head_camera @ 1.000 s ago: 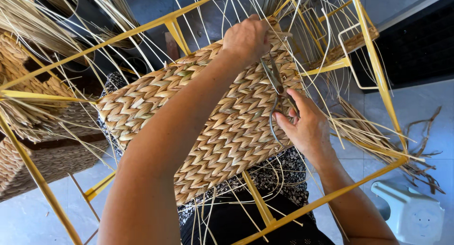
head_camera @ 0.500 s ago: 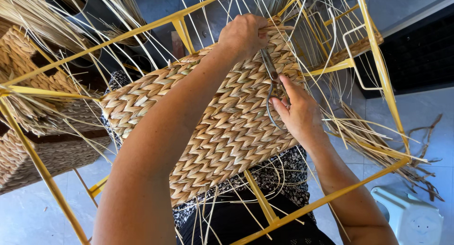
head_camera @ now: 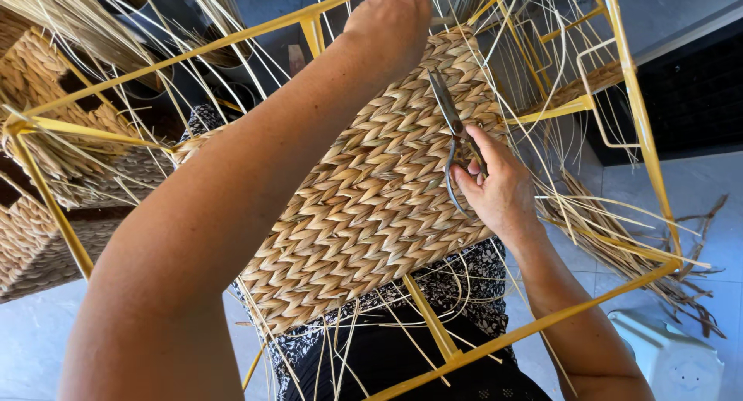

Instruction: The person sits on the floor with a yellow metal frame across their lap and weaves thin dried plant strands around the frame, tucking and tightening them by hand. They then use scissors to trim the excess strand ends from the woven panel and finally handle a tied bundle of dried leaves.

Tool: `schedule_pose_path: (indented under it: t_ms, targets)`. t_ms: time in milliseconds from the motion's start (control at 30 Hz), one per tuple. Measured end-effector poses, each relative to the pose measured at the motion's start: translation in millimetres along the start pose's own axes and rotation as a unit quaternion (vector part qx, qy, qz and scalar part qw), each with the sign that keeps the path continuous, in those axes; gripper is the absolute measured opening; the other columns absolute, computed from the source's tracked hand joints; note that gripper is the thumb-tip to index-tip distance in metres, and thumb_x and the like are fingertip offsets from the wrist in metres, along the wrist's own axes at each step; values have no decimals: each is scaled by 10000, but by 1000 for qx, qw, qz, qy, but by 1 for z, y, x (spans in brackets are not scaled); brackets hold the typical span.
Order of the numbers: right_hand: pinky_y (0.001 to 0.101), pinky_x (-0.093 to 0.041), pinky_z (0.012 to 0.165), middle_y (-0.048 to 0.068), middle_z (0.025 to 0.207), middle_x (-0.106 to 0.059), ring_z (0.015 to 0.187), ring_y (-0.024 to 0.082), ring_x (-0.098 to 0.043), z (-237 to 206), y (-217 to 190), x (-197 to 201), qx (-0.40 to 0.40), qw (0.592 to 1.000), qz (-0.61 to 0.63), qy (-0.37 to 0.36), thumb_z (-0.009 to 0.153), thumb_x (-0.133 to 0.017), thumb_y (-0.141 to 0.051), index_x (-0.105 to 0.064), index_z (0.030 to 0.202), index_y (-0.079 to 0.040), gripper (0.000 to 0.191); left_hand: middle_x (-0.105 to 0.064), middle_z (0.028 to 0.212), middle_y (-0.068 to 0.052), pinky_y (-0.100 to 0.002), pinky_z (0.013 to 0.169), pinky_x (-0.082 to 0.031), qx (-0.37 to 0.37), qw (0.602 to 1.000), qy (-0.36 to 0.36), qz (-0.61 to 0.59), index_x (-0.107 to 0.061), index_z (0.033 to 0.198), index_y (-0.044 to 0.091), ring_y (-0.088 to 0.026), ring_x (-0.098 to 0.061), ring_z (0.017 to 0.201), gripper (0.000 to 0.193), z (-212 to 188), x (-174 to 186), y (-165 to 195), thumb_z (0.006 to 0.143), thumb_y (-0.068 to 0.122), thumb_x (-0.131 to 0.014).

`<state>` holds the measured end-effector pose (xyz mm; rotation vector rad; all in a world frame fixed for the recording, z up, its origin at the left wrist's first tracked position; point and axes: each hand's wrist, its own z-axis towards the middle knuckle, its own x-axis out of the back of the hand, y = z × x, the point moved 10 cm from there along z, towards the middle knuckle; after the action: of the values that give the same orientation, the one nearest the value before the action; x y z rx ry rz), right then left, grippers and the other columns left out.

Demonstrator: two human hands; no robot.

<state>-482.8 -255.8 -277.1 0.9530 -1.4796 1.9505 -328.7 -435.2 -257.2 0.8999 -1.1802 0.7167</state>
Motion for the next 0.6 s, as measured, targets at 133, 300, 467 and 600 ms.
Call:
schedule_pose_path:
  t_ms: [133,300,467,600]
  targets:
    - [324,-558,596,80,900,-663,709,177,-654,7,-11,-2,18,1000,-25,-6,851,-836,-128,-561,1434,-95,645,-710,1060,-249,-457,846,-580,56,994,-95,3,-709,1012,-15,-395,-708,1000,183,-12,-18,-15,870,80,-642]
    - [293,-554,539,47,874,-662,664,142,-651,17,-12,-11,13,997,-52,-47,875,-833,-160,-516,1484,-136,687,-719,1050,-267,-434,877,-591,110,990,-78,-42,-703,1040,-50,-389,-723,1007,214,-24,-33,-31,872,79,-673]
    - [295,-559,554,37,844,-663,647,137,-651,21,-22,-14,35,997,-42,-49,858,-840,-154,-545,1476,-192,685,-702,1026,-268,-436,853,-571,135,988,-54,-58,-692,1029,-38,-393,-708,974,238,-25,-43,-47,830,93,-702]
    - [292,-563,562,40,863,-667,648,133,-655,23,-24,-17,28,998,-23,-48,849,-838,-141,-557,1470,-181,683,-739,1000,-185,-450,846,-560,110,986,23,-125,-744,1032,87,-367,-715,940,141,-27,-29,-49,947,192,-703]
